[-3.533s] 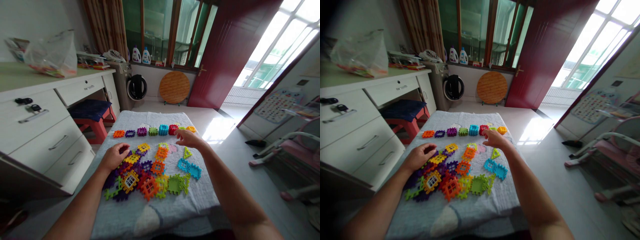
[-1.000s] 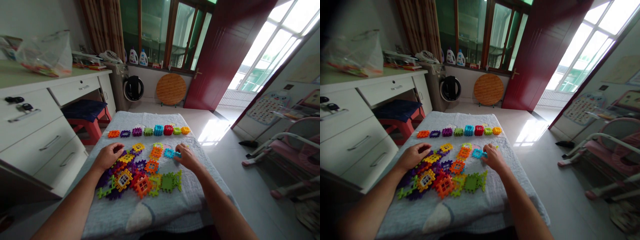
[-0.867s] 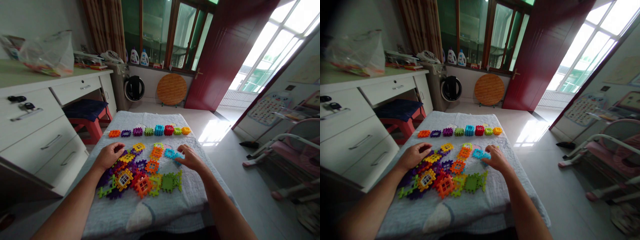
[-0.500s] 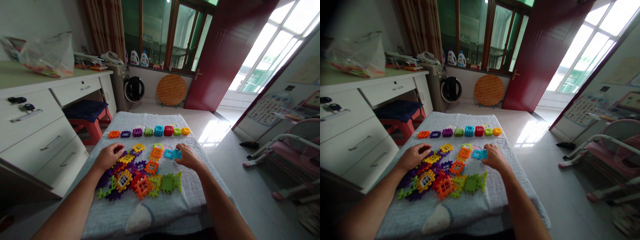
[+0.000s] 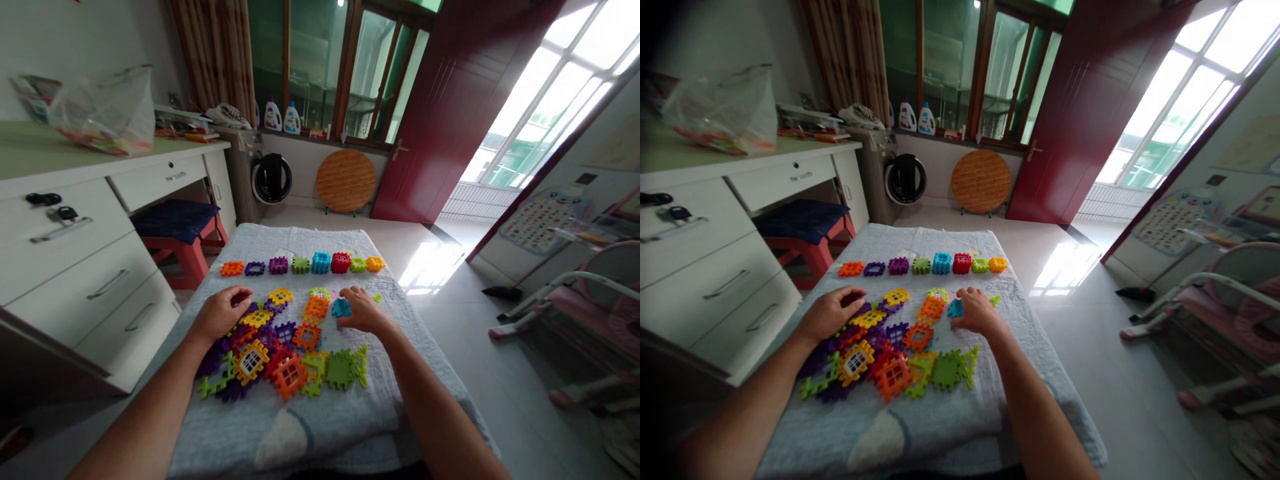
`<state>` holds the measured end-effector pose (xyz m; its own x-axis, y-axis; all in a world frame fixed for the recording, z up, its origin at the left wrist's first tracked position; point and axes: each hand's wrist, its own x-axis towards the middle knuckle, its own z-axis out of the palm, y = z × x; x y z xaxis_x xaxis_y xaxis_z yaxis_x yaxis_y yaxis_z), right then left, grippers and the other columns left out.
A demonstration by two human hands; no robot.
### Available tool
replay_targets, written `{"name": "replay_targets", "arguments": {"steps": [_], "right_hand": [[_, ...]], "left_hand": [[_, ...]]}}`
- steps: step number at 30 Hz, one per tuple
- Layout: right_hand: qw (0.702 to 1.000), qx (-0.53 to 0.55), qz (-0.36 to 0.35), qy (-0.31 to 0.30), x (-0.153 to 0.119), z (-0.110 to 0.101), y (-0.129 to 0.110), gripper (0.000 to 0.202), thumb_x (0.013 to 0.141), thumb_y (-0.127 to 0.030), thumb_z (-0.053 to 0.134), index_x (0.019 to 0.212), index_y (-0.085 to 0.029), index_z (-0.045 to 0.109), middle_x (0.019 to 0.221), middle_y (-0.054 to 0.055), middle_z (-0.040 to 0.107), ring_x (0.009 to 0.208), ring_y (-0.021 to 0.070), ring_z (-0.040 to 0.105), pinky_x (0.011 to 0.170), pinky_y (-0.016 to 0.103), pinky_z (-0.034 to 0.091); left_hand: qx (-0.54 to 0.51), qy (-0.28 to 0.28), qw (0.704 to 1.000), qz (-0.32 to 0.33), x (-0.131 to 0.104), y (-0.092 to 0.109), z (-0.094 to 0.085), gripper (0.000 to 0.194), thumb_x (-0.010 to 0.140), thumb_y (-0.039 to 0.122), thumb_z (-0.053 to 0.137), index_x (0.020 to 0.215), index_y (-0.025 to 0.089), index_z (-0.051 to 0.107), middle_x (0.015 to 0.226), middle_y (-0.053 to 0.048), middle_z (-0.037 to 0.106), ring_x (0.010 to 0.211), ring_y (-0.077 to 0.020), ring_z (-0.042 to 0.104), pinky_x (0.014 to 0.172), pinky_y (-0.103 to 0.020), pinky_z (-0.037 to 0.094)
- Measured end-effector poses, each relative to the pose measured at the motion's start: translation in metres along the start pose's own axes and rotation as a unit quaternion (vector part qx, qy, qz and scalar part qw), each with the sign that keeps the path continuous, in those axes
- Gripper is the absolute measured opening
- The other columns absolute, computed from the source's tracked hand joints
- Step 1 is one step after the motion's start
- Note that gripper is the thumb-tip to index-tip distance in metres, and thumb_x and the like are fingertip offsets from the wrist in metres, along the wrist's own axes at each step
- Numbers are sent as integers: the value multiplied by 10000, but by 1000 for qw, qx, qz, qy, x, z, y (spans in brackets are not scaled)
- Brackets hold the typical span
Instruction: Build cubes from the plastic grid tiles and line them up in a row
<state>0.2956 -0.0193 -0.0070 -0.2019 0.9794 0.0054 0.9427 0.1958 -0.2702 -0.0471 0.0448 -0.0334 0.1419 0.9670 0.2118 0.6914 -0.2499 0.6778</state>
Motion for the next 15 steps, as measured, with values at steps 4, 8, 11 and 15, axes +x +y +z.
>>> {"name": "replay_targets", "arguments": {"steps": [4, 8, 11, 15], "right_hand": [[1000, -3, 3, -2, 2, 4, -2, 535, 645, -264, 682, 1148, -141, 548, 1050, 108, 567, 949, 239, 499, 820, 323, 367], [1000, -7, 4, 10, 11, -1, -2, 586, 605, -219, 679, 1165, -153, 521, 1081, 110, 567, 977, 254, 491, 830, 339, 365], [998, -10, 11, 65, 31, -17, -3, 612, 627, -217, 649, 1216, -177, 487, 1146, 114, 554, 1014, 271, 476, 849, 363, 357], [992, -6, -6, 123, 77, -39, -7, 654, 655, -223, 621, 1281, -189, 433, 1198, 109, 545, 1059, 281, 457, 882, 382, 344]], "left_hand": [[-3, 6, 1000, 3, -1, 2, -1, 361, 690, 491, 556, 889, 214, 674, 891, -42, 748, 828, -228, 693, 816, -309, 533], [-14, 2, 1000, 6, -1, 0, 0, 362, 695, 494, 548, 883, 211, 673, 887, -44, 747, 837, -228, 696, 786, -299, 539], [-14, -4, 1000, 5, 0, -1, 1, 368, 705, 494, 546, 899, 208, 672, 883, -45, 746, 837, -229, 695, 774, -297, 540], [-12, -12, 1000, 3, 0, -1, -1, 370, 715, 493, 553, 918, 208, 672, 898, -44, 744, 841, -231, 691, 794, -313, 535]]}}
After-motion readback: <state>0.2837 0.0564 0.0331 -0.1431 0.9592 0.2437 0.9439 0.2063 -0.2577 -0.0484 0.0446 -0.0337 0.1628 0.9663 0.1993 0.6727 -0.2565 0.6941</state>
